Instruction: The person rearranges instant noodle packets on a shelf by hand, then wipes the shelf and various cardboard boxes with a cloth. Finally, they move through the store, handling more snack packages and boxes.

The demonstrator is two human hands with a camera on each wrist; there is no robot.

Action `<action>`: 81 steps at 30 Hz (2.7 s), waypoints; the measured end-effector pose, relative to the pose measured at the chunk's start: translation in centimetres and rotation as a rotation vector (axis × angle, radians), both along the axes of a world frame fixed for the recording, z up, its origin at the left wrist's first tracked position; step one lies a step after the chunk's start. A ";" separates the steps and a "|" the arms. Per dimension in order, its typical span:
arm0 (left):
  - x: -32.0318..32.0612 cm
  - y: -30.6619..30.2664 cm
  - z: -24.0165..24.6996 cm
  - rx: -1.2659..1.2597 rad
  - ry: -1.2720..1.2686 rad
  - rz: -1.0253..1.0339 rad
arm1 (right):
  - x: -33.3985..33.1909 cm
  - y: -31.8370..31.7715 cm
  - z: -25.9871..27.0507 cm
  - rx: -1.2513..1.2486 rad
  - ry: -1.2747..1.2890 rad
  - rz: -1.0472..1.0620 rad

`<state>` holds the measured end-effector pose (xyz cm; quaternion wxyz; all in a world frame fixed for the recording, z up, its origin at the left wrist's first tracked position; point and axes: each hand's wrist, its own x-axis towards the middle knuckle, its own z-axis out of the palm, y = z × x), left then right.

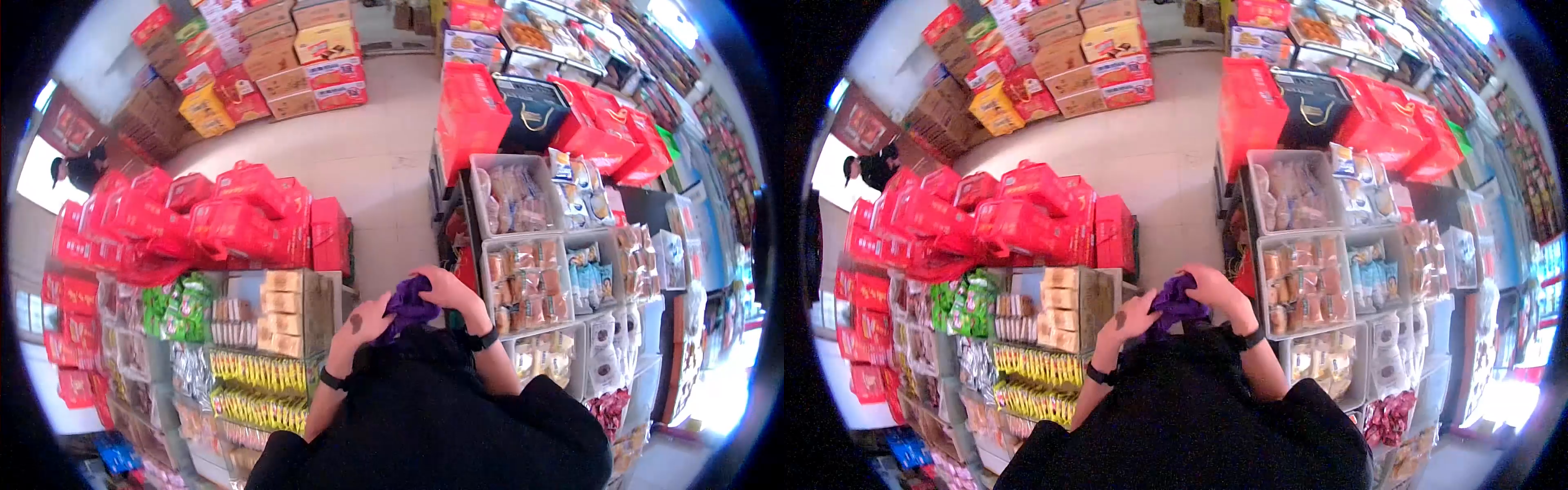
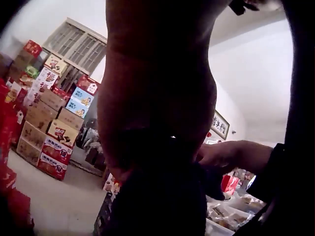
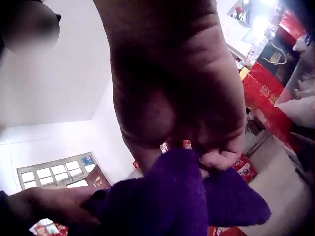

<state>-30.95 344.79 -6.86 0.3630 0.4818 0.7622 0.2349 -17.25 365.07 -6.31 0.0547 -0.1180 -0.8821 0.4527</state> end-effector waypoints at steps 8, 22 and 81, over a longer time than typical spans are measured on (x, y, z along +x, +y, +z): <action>-4.7 10.8 0.3 0.136 -0.009 -0.150 | -2.8 7.9 1.6 -0.132 -0.032 -0.133; -19.7 35.3 3.7 0.778 -0.308 -0.267 | -12.3 23.2 8.1 0.274 0.040 -0.486; -97.1 85.5 5.3 0.309 -0.039 -0.562 | -86.2 74.1 4.1 0.245 -0.316 -0.409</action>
